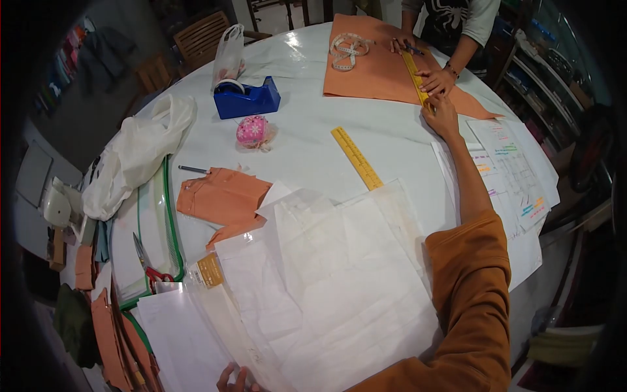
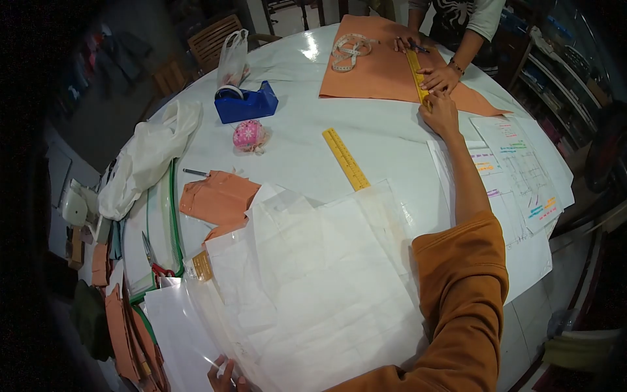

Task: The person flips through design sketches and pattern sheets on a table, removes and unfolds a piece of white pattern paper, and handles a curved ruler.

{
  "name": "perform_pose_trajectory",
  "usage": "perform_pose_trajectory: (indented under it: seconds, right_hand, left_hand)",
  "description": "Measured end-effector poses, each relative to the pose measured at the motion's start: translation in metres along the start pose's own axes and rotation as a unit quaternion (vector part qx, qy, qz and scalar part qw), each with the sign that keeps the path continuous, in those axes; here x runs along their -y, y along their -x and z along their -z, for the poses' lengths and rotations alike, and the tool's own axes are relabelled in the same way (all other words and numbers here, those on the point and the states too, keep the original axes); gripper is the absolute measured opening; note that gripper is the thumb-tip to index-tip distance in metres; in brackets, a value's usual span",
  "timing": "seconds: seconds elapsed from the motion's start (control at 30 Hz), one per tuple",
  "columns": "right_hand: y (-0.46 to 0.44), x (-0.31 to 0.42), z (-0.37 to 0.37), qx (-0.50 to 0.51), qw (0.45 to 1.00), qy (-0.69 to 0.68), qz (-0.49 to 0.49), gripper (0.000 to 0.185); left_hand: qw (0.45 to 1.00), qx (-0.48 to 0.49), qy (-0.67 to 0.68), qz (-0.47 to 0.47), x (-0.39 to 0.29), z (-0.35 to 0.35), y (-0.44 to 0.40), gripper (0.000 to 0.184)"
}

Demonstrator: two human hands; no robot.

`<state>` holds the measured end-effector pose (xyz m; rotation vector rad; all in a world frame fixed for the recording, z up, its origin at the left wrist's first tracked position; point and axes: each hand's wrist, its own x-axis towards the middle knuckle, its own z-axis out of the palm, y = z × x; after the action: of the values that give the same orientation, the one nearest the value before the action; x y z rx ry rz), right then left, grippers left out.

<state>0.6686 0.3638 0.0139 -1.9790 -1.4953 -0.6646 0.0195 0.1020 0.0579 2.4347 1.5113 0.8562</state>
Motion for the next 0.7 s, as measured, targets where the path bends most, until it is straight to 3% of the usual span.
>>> perform_pose_trajectory:
  seconds: [0.1,0.2,0.3,0.37,0.4,0.47,0.57,0.67,0.7]
  right_hand:
    - [0.001,0.005,0.001,0.003,1.0,0.018,0.003,0.028]
    - [-0.001,-0.002,-0.006,0.02,0.998,0.047,0.022,0.025]
    - [-0.011,-0.005,-0.012,0.045,0.992,0.102,0.059,0.025]
    - [-0.023,0.001,-0.008,0.077,0.983,0.147,0.082,0.027]
    - [-0.033,0.001,-0.009,0.147,0.979,0.131,0.049,0.028]
    - [-0.057,0.003,-0.012,0.279,0.955,0.094,-0.021,0.03]
    - [-0.067,-0.006,-0.041,0.236,0.966,0.08,-0.068,0.021]
    - [-0.064,-0.02,-0.089,0.127,0.955,0.265,-0.037,0.022]
    - [-0.061,-0.005,-0.082,0.127,0.962,0.239,0.013,0.023]
  left_hand:
    - [0.996,-0.019,0.061,0.059,-0.008,-0.002,-0.003,0.028]
    - [0.976,0.0,0.116,0.183,-0.015,0.004,-0.005,0.026]
    - [0.997,0.017,-0.054,-0.049,0.003,0.003,-0.004,0.029]
    - [0.996,-0.007,0.049,0.069,-0.007,0.0,-0.003,0.03]
    - [0.987,-0.018,0.101,0.124,-0.012,-0.001,-0.004,0.031]
    - [0.976,-0.032,0.154,0.148,-0.015,0.0,-0.005,0.031]
    - [0.984,-0.039,0.121,0.125,-0.015,-0.001,-0.007,0.029]
    - [0.991,-0.033,0.081,0.101,-0.012,0.001,-0.008,0.029]
    - [0.99,-0.033,0.084,0.105,-0.011,0.001,-0.008,0.029]
